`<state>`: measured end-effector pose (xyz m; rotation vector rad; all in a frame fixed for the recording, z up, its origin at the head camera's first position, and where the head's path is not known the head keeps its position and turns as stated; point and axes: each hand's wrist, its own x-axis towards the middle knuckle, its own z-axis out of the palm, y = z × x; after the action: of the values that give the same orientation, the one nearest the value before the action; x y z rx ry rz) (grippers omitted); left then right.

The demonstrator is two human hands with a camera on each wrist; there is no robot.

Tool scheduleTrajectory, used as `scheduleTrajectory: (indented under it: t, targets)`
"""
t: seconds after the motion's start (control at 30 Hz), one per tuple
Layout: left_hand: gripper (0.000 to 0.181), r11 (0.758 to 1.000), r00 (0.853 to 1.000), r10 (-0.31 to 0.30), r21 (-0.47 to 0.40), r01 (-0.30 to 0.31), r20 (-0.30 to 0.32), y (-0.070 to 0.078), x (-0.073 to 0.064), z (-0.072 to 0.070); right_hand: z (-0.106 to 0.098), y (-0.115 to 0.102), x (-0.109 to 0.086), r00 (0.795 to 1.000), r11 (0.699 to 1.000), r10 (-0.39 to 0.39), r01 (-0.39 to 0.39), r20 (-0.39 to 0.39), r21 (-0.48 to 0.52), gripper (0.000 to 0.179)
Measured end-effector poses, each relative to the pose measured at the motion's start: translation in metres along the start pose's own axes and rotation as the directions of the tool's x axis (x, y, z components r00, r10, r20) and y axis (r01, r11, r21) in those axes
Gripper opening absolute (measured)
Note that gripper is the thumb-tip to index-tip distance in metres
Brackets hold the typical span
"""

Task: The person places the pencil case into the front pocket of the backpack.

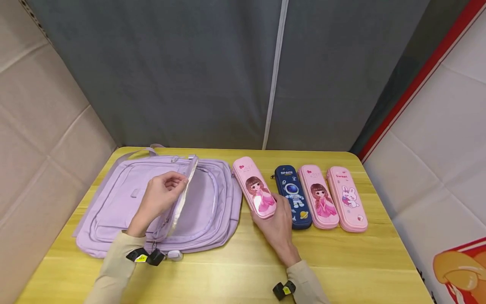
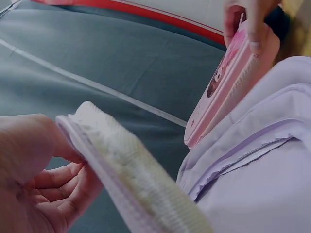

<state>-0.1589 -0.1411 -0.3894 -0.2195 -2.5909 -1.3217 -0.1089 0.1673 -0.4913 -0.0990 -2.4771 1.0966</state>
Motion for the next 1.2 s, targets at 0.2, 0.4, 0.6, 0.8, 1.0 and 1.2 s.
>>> scheduleTrajectory:
  t: [0.2,0.4,0.6,0.8,1.0,1.2]
  targets:
    - [0.01,1.0,0.999,-0.011,-0.027,0.01,-0.044,-0.002,0.002,-0.011,-0.005,-0.003,0.002,0.999,0.998,-0.042,0.041,0.015,0.042,0.083]
    - [0.011,0.998,0.997,-0.006,-0.06,0.002,-0.076,-0.003,0.005,-0.019,-0.012,-0.007,0.005,0.997,0.993,-0.071,0.069,0.016,0.094,0.081]
    - [0.012,0.992,0.995,-0.024,-0.129,0.012,-0.092,-0.006,0.006,-0.025,-0.012,-0.011,0.008,0.982,0.977,-0.165,0.151,0.087,0.15,0.079]
    - [0.014,0.984,0.994,-0.042,-0.176,0.024,-0.099,-0.008,0.006,-0.03,-0.005,-0.016,0.01,0.945,0.955,-0.267,0.233,0.188,0.185,0.078]
    - [0.017,0.976,0.995,-0.044,-0.216,0.024,-0.086,-0.006,0.007,-0.035,-0.001,-0.023,0.02,0.885,0.949,-0.299,0.235,0.357,0.212,0.078]
    - [0.019,0.973,0.996,-0.056,-0.226,0.041,-0.063,-0.005,0.007,-0.039,0.014,-0.036,0.039,0.767,0.905,-0.411,0.279,0.494,0.32,0.077]
